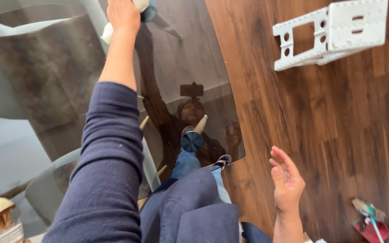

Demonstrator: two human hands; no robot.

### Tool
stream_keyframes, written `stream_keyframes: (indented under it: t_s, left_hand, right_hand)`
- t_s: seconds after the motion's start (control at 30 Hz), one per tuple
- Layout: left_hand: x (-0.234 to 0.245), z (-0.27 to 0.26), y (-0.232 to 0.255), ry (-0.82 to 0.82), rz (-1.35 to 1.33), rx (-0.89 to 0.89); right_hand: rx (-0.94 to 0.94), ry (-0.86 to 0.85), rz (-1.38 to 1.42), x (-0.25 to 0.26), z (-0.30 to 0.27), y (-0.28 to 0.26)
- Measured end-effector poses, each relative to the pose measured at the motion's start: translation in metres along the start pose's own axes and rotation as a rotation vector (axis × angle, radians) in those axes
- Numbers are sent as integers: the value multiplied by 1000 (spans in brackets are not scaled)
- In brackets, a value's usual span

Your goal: The person wipes a glass tabletop with a cloth, moves a water bottle, and walks through a kitchen area.

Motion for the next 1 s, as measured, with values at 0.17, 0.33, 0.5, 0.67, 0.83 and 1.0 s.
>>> stream_keyframes:
  t_s: [0.17,0.33,0.5,0.67,0.83,1.0]
  left_hand:
    - [-44,-74,101,68,-183,-117]
    - [3,-395,368,-760,-868,-540]
    - [91,-357,370,-917,-1241,-227]
    - [170,-167,129,77,-55,-394]
    - [190,-158,-22,93,209,-140]
    - [86,-314,139,-185,-55,-262]
  right_hand:
    - [-17,114,-43,17,-17,3]
    - [140,187,-109,29,-15,-29]
    - [320,258,-148,54,-29,-52]
    - [258,250,-90,55,-47,-31]
    - [256,225,-159,56,-54,-20]
    - [326,271,-139,64,-63,-33]
Point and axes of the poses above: each hand's wrist, its own z-axis towards the middle knuckle, its own x-axis out of the back of the hand, y = z × x, the point moved 6 cm from there along z, towards the middle knuckle, and after that the axes turned 3 degrees about y, right-handed, at the moved point
